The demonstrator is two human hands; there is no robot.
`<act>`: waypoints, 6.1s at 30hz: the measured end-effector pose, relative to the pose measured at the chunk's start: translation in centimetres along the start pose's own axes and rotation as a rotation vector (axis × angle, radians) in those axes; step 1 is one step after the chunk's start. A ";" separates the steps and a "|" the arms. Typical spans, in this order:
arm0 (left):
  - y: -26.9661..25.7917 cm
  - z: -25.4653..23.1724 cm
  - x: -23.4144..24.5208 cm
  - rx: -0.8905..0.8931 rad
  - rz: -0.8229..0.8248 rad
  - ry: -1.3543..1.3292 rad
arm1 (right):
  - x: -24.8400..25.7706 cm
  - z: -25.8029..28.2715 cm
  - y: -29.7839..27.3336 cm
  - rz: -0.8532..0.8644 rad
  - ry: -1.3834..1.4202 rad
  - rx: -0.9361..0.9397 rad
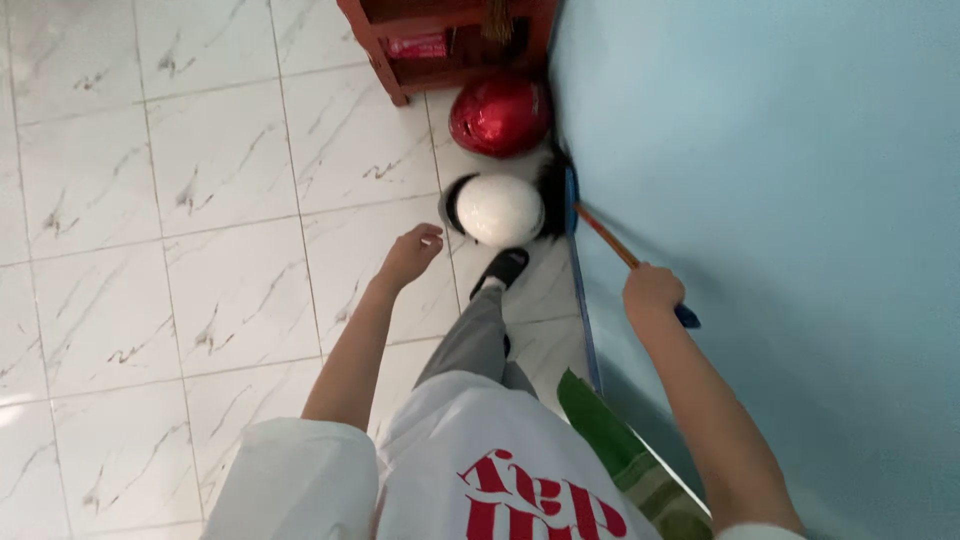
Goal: Sweeping a tiled floor with a handheld brush.
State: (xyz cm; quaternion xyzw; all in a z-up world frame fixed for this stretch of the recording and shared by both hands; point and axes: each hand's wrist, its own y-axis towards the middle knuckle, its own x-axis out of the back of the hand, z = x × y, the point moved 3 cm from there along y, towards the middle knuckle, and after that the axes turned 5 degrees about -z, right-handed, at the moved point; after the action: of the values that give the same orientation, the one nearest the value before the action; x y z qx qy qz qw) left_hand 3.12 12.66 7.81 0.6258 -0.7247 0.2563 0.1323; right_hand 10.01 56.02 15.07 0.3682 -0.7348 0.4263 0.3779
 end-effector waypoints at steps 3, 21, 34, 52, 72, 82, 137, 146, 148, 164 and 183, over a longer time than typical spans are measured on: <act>-0.5 0.4 -0.7 -0.013 0.010 0.000 | -1.6 0.8 0.1 0.120 -0.024 0.039; -9.3 6.9 1.6 0.092 0.067 -0.009 | -20.0 1.3 -6.5 0.539 0.378 0.234; -18.7 17.8 9.1 0.058 0.055 0.013 | -27.4 29.9 -24.4 0.608 0.946 0.366; -28.8 29.9 18.6 0.121 -0.116 -0.167 | -21.8 4.0 -21.7 0.697 0.588 -0.221; -24.0 37.4 17.5 0.401 -0.254 -0.132 | -9.7 59.0 -15.3 0.795 0.924 0.461; -18.6 36.4 19.2 0.332 -0.282 -0.234 | 2.0 45.5 -8.3 0.302 0.425 0.476; -31.3 61.1 45.8 0.361 -0.328 -0.249 | 5.0 81.4 -30.3 0.498 0.994 0.502; -32.7 60.6 49.4 0.345 -0.299 -0.242 | -5.3 60.3 -31.4 0.385 0.330 0.228; -33.3 61.3 50.1 0.327 -0.312 -0.247 | -10.6 59.7 -31.5 0.535 0.494 0.108; -35.7 67.2 50.7 0.378 -0.459 -0.415 | -6.4 99.3 -46.5 1.047 1.287 0.356; -25.0 60.0 54.2 0.362 -0.370 -0.388 | 3.2 65.1 -25.2 0.470 0.743 0.161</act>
State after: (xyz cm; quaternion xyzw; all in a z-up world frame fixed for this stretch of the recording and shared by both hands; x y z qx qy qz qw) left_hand 25.38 -67.17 -9.25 0.7974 -0.5530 0.2287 -0.0775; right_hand 14.62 -12.79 3.78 0.0414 -0.5775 0.6596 0.4792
